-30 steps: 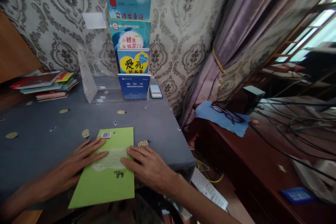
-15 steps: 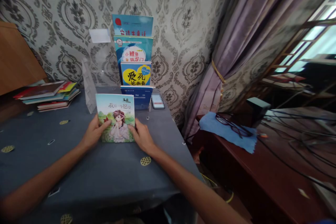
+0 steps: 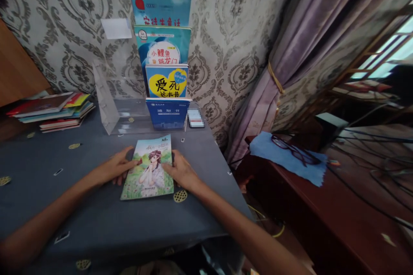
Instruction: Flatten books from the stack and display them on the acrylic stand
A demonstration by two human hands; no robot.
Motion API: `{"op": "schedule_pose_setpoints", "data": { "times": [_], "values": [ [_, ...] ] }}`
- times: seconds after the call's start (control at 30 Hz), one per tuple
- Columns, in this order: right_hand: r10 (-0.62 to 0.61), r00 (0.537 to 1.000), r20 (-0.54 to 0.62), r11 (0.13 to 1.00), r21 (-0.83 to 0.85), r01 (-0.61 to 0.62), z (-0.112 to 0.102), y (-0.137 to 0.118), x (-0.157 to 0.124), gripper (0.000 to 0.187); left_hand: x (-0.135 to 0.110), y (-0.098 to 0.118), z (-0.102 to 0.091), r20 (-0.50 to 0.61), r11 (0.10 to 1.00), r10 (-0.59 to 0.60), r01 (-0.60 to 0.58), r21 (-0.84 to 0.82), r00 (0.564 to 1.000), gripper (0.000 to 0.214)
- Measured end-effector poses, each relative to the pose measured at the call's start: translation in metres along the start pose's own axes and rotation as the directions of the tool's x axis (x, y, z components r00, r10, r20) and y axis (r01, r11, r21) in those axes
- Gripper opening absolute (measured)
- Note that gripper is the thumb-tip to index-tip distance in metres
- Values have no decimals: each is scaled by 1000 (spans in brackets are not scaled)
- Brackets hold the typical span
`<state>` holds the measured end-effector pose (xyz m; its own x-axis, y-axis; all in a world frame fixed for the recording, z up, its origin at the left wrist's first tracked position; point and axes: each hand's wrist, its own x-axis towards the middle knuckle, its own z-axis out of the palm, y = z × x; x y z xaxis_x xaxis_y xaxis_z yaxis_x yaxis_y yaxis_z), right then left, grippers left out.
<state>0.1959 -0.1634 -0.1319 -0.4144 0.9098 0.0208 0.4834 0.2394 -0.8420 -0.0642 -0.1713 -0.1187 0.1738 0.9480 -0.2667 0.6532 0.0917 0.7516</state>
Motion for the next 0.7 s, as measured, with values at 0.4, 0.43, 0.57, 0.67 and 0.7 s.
{"op": "schedule_pose_setpoints", "data": {
  "times": [0.4, 0.43, 0.57, 0.67, 0.7],
  "values": [
    [-227, 973, 35, 681, -709, 185, 8, -20, 2, 22, 18, -21, 14, -159, 637, 522, -259, 726, 838, 45],
    [-321, 943, 86, 657, -697, 287, 13, -20, 4, 20, 22, -23, 14, -159, 635, 520, -255, 729, 839, 47],
    [-537, 805, 252, 567, -598, 566, 32, -21, 21, 19, 34, -26, 9, -151, 639, 526, -272, 720, 837, 48],
    [-535, 801, 270, 589, -561, 582, 43, -23, 36, 23, 40, -28, 6, -168, 647, 546, -285, 707, 821, 47],
    [-523, 809, 268, 601, -557, 573, 46, -25, 41, 26, 42, -29, 6, -179, 655, 552, -290, 697, 815, 47]
  ]
}}
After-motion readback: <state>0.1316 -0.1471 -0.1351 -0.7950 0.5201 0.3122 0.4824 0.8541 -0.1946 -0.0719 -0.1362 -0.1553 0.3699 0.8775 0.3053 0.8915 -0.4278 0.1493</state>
